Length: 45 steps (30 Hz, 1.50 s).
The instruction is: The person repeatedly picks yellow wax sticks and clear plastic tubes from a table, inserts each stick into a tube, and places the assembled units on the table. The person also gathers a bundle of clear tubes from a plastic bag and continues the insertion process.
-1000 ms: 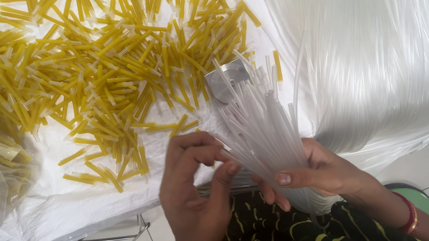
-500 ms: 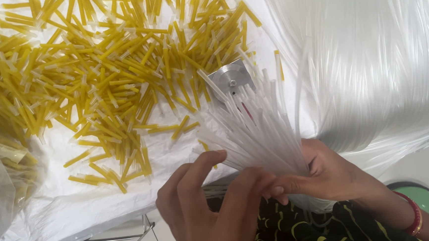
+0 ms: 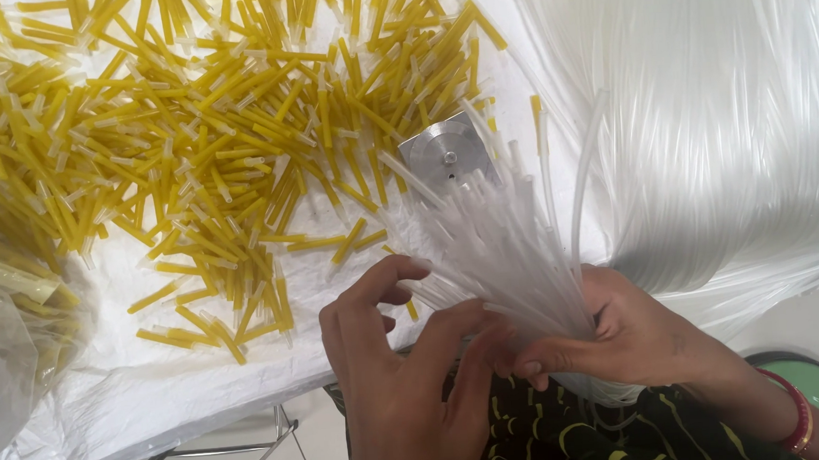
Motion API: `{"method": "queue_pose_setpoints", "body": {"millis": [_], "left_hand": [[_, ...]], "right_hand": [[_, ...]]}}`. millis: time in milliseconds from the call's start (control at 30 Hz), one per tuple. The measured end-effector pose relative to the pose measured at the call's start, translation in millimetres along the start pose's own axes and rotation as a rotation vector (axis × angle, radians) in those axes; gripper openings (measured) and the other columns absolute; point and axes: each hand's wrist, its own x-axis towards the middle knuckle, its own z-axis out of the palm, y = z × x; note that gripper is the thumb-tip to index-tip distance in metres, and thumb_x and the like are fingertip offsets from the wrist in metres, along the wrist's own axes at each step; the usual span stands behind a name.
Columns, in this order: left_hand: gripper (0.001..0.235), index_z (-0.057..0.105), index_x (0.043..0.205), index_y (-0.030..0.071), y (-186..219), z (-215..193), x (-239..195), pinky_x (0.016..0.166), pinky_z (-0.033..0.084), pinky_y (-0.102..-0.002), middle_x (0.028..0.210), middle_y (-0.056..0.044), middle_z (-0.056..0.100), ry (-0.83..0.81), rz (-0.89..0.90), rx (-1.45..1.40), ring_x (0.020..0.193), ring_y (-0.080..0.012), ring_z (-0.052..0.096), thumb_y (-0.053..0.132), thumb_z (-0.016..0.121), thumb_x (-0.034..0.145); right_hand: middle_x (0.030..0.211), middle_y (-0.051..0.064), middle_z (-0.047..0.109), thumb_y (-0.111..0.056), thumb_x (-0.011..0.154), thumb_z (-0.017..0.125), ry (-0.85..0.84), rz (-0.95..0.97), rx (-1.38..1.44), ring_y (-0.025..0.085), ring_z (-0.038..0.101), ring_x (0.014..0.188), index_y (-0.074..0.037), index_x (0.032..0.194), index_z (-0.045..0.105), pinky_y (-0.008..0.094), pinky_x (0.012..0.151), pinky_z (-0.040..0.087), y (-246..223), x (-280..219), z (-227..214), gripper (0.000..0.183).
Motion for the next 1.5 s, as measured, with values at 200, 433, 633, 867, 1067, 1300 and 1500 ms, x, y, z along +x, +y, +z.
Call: {"method": "queue_pose_setpoints", "body": {"millis": [200, 433, 633, 867, 1067, 1300, 1500], "left_hand": [[0.026, 0.078, 0.097, 0.016, 6.2, 1.9, -0.1, 0.094, 0.044, -0.044, 0.131, -0.013, 0.055, 0.027, 0.004, -0.042, 0.11, -0.0313, 0.053, 0.018, 0.087, 0.073], [0.022, 0.073, 0.089, 0.015, -4.8, -10.5, 8.3, 0.094, 0.041, -0.049, 0.127, -0.018, 0.052, -0.047, 0.056, 0.018, 0.117, -0.0371, 0.049, 0.015, 0.084, 0.069], [0.027, 0.067, 0.101, 0.012, -10.7, -29.1, 24.0, 0.097, 0.044, -0.044, 0.128, -0.017, 0.053, 0.007, 0.04, -0.178, 0.123, -0.0312, 0.052, 0.016, 0.082, 0.08], [0.068, 0.019, 0.163, 0.003, -6.3, 28.0, -3.9, 0.097, 0.046, -0.04, 0.141, -0.02, 0.057, -0.245, -0.259, -1.007, 0.108, -0.0287, 0.054, 0.013, 0.052, 0.105], [0.066, 0.018, 0.161, 0.001, -12.5, 43.7, -13.3, 0.097, 0.054, -0.036, 0.099, -0.015, 0.062, -0.211, -0.079, -0.797, 0.087, -0.0243, 0.06, 0.012, 0.058, 0.109], [0.019, 0.067, 0.109, 0.007, -17.8, 32.5, -12.5, 0.083, 0.054, -0.036, 0.099, -0.01, 0.07, 0.031, 0.03, -0.595, 0.095, -0.026, 0.068, 0.009, 0.078, 0.095], [0.013, 0.07, 0.102, 0.006, -20.2, 31.8, -10.5, 0.068, 0.053, -0.03, 0.096, -0.006, 0.071, 0.027, -0.093, -0.695, 0.082, -0.0191, 0.07, 0.007, 0.08, 0.095]], "right_hand": [[0.086, 0.01, 0.076, -0.004, 0.091, 0.075, -0.047, -0.05, 0.063, 0.015, 0.074, 0.074, 0.004, 0.105, 0.072, 0.032, 0.065, 0.062, 0.4, -0.7, -0.3, 0.017], [0.087, 0.011, 0.077, -0.005, 0.086, 0.075, -0.009, 0.023, 0.051, 0.015, 0.074, 0.072, 0.002, 0.109, 0.068, 0.031, 0.064, 0.062, -5.9, 3.6, 6.0, 0.025], [0.09, 0.013, 0.075, -0.004, 0.092, 0.073, -0.13, -0.068, 0.095, 0.015, 0.071, 0.073, 0.005, 0.106, 0.069, 0.031, 0.064, 0.061, -4.9, 1.5, -0.7, 0.017], [0.094, 0.012, 0.075, -0.006, 0.096, 0.07, -0.272, -0.211, 0.081, 0.019, 0.076, 0.087, 0.002, 0.107, 0.064, 0.032, 0.074, 0.061, -0.7, -7.4, -3.8, 0.015], [0.083, 0.012, 0.061, -0.001, 0.091, 0.075, 0.114, -0.003, 0.126, 0.02, 0.061, 0.06, -0.004, 0.146, 0.054, 0.035, 0.051, 0.053, 40.8, -28.8, -22.8, 0.059], [0.071, 0.011, 0.055, -0.001, 0.096, 0.074, 0.349, -0.187, 0.155, 0.017, 0.054, 0.052, 0.013, 0.117, 0.058, 0.036, 0.044, 0.05, 24.6, -25.7, -17.6, 0.03], [0.062, 0.01, 0.065, -0.005, 0.095, 0.072, 0.35, -0.146, -0.041, 0.015, 0.059, 0.055, 0.008, 0.103, 0.067, 0.032, 0.047, 0.057, 25.2, -22.9, -15.8, 0.016]]}}
